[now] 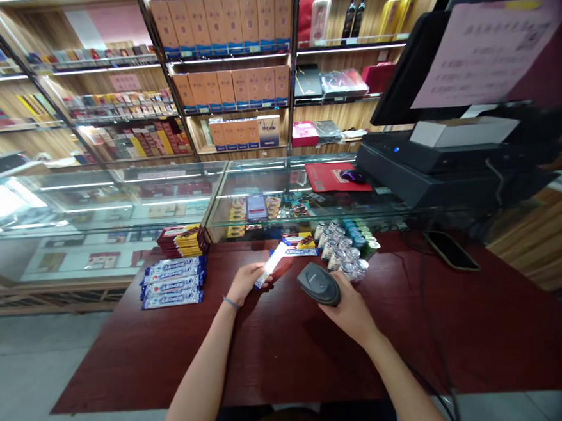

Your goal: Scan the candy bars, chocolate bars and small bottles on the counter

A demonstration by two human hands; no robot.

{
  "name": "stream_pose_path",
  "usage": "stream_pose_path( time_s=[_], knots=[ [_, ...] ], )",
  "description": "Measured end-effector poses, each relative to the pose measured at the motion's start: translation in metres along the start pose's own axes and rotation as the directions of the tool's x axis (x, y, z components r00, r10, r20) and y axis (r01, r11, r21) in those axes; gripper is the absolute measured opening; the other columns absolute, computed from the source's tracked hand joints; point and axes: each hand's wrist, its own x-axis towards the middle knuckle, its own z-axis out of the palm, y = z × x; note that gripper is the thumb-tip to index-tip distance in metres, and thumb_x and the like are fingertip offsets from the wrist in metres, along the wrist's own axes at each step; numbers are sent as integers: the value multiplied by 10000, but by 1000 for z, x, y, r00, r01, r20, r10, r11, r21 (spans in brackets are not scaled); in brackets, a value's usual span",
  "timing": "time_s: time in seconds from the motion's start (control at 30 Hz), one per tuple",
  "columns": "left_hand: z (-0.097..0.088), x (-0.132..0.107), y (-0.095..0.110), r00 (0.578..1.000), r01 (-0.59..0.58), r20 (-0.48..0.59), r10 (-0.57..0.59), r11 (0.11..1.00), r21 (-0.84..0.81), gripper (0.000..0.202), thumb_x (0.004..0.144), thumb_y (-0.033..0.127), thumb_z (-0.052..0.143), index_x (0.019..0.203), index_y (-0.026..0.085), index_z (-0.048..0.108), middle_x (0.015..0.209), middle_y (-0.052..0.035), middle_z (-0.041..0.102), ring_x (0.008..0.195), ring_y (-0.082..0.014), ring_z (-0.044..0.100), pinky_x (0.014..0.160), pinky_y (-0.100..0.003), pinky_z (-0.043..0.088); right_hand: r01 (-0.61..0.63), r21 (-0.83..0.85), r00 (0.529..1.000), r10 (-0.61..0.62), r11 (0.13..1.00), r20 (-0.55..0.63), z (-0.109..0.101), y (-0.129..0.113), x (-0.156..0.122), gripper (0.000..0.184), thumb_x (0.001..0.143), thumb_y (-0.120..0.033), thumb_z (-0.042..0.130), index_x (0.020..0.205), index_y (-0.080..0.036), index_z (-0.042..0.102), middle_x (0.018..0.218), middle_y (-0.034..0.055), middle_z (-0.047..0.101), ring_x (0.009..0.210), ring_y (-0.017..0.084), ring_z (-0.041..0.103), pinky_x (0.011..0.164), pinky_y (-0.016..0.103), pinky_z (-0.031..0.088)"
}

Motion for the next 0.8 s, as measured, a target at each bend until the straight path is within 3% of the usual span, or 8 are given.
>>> stream_pose_path(
  time_s=[0.27, 0.4, 0.5, 0.63, 0.8],
  knots=[
    [-5, 3, -2, 1000, 12, -29, -11, 999, 30, 468, 766, 487, 757, 1055, 133, 656, 835, -77, 738, 721, -164, 695, 659, -277, 554, -35, -27, 999, 35, 999, 22, -5, -3, 1, 338, 788, -264, 592, 1122, -252, 541, 1142, 59, 576, 1010, 248, 664, 835, 347, 536],
    [-12, 2, 14, 998, -59, -20, 63, 981, 183, 439, 748, 493, 751, 977, 135, 640, 820, -64, 732, 647, -144, 659, 606, -251, 497, 17, -25, 1000, -17, 1000, -12, -3, 2, 6, 371, 788, -283, 611, 1148, -249, 531, 1142, 66, 583, 1025, 256, 658, 817, 341, 545],
    [-25, -6, 32, 979, -168, -44, 199, 911, 377, 345, 763, 439, 730, 900, 134, 643, 784, -49, 712, 651, -139, 632, 606, -242, 468, 74, -11, 997, -74, 997, -10, 1, 4, 13, 358, 809, -279, 605, 1160, -240, 549, 1149, 77, 583, 1027, 247, 646, 853, 337, 531],
    [-63, -31, 53, 909, -263, -80, 408, 713, 650, 190, 805, 327, 667, 906, 167, 655, 859, -41, 705, 794, -171, 647, 729, -276, 495, 134, -5, 991, -134, 991, -8, 10, -2, 20, 335, 812, -283, 603, 1139, -233, 554, 1118, 73, 574, 1031, 248, 632, 869, 335, 517],
    [-140, -78, 68, 842, -193, -114, 527, 492, 849, 161, 806, 233, 613, 957, 202, 660, 995, -53, 718, 932, -213, 662, 853, -343, 511, 142, -5, 990, -142, 990, 12, 24, -12, 22, 309, 823, -301, 592, 1121, -238, 540, 1119, 73, 573, 1013, 245, 641, 828, 316, 524]
  ],
)
